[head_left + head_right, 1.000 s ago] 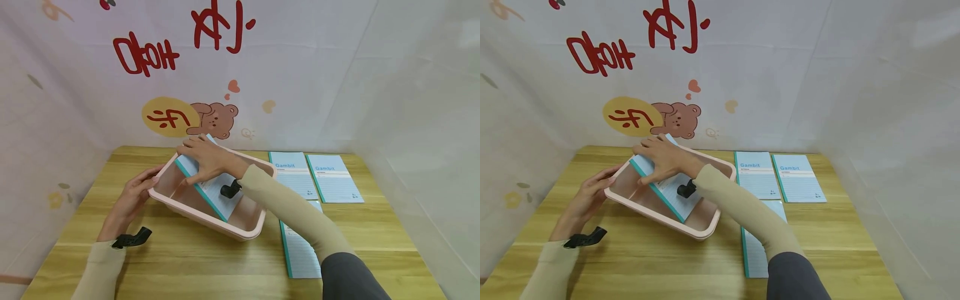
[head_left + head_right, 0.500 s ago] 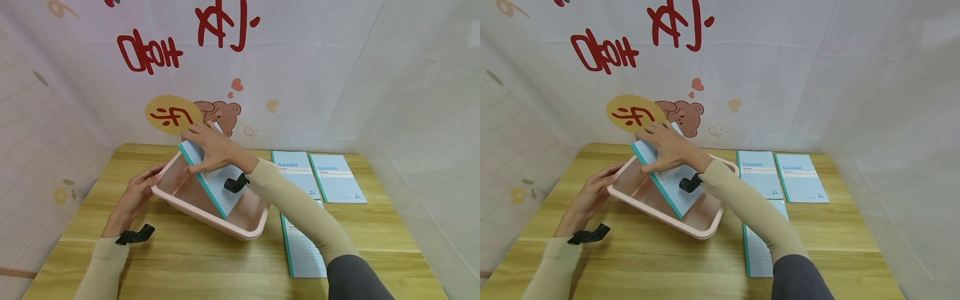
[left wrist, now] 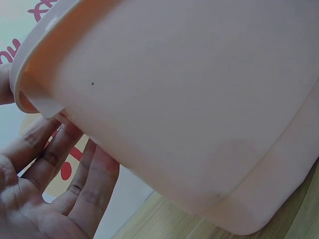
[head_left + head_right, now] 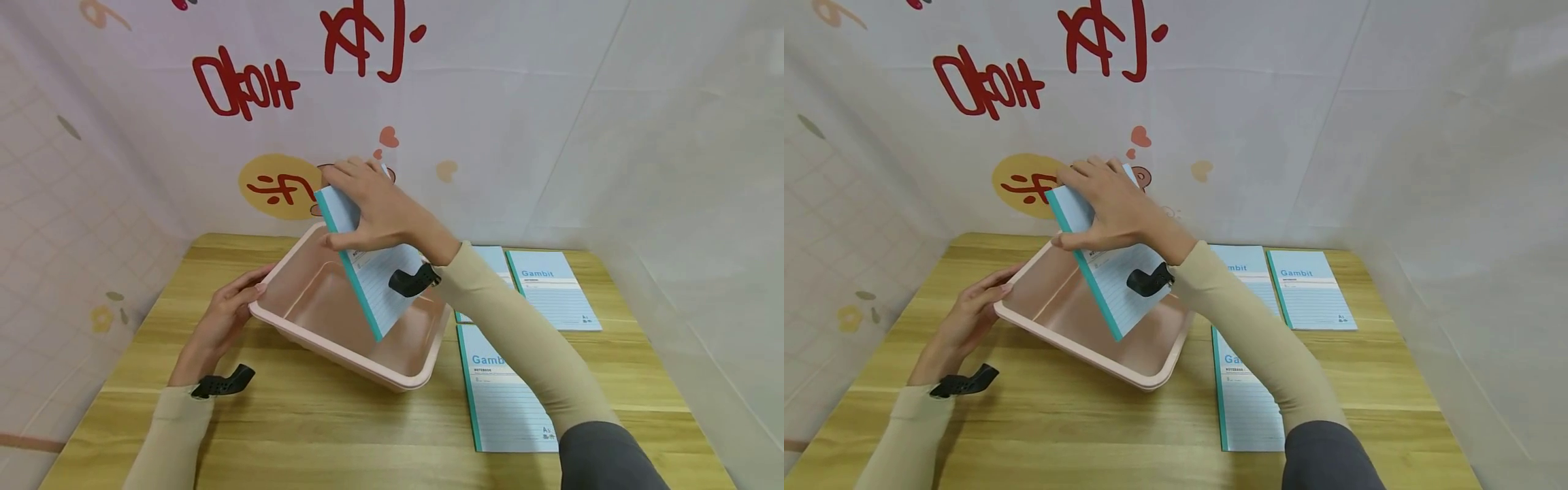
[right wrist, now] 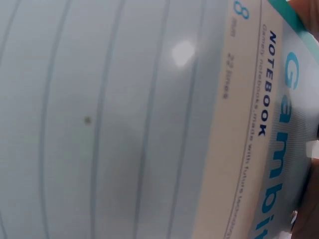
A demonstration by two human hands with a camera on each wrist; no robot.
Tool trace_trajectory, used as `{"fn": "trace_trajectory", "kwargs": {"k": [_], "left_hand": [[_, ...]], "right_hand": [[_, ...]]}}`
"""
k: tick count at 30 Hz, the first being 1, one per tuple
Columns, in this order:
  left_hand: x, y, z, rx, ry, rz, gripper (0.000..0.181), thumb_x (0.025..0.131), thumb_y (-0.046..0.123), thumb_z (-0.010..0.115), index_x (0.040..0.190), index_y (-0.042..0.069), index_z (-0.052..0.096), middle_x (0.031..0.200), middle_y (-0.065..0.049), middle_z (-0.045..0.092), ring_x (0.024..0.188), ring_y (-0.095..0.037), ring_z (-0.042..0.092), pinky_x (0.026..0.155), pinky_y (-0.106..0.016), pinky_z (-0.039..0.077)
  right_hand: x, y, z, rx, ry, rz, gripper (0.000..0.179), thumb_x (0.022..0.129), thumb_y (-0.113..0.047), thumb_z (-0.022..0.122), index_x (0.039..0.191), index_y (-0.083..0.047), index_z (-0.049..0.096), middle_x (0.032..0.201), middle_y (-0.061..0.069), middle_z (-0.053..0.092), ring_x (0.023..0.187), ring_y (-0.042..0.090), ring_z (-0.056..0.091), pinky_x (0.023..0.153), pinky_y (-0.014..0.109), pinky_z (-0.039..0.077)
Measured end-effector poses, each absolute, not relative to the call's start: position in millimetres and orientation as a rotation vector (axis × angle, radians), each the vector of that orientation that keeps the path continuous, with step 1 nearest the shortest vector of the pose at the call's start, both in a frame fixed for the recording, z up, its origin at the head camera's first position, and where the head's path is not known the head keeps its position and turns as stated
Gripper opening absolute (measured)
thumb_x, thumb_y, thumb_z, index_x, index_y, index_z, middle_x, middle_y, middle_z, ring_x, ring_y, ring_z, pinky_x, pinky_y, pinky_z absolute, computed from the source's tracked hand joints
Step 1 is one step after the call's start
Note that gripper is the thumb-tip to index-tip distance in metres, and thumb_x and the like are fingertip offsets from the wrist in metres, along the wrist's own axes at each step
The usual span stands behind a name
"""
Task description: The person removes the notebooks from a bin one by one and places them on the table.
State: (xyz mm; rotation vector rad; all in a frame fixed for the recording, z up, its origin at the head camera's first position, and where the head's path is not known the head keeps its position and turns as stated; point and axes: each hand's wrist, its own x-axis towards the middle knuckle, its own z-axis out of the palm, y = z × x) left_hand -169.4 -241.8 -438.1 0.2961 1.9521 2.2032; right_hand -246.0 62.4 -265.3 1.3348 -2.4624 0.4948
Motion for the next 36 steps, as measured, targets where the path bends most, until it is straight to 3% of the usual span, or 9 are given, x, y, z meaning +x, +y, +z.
{"fn": "trace_trajectory", "kwargs": {"k": [3, 9, 17, 36], "left_hand": [[-169.3, -242.0, -437.5, 0.292, 1.961, 2.194, 0.044, 0.108, 0.017, 0.052, 0.152, 0.011, 0.05, 0.136, 0.013, 0.061, 0.118, -0.004, 0.06, 0.094, -0.019, 0.05], [-171.0, -239.6, -435.3, 0.281, 1.989, 2.17, 0.046, 0.107, 0.02, 0.053, 0.153, 0.011, 0.049, 0.139, 0.012, 0.059, 0.12, -0.004, 0.059, 0.095, -0.019, 0.05], [-170.3, -241.9, -435.6, 0.299, 1.97, 2.2, 0.045, 0.108, 0.018, 0.053, 0.151, 0.009, 0.05, 0.137, 0.013, 0.061, 0.116, -0.003, 0.061, 0.093, -0.019, 0.051], [-169.2, -244.3, -437.7, 0.309, 1.978, 2.174, 0.045, 0.108, 0.017, 0.052, 0.152, 0.01, 0.05, 0.137, 0.014, 0.06, 0.116, -0.002, 0.061, 0.093, -0.019, 0.051]], "right_hand": [[-244.4, 73.8, -254.2, 1.297, -2.458, 0.525, 0.065, 0.08, -0.058, 0.068, 0.126, -0.014, 0.056, 0.116, 0.001, 0.058, 0.111, 0.018, 0.047, 0.099, 0.044, 0.031], [-242.0, 101.1, -237.9, 1.155, -2.481, 0.583, 0.057, 0.079, -0.057, 0.069, 0.113, -0.014, 0.056, 0.106, 0.002, 0.058, 0.105, 0.017, 0.05, 0.094, 0.043, 0.029], [-242.3, 144.8, -231.0, 1.023, -2.532, 0.585, 0.056, 0.078, -0.053, 0.073, 0.111, -0.012, 0.054, 0.1, 0.003, 0.056, 0.106, 0.021, 0.047, 0.092, 0.044, 0.026], [-227.0, 279.9, -286.8, 0.674, -2.714, 0.474, 0.046, 0.076, -0.043, 0.078, 0.1, -0.012, 0.054, 0.087, 0.006, 0.051, 0.082, 0.022, 0.042, 0.08, 0.043, 0.022]]}}
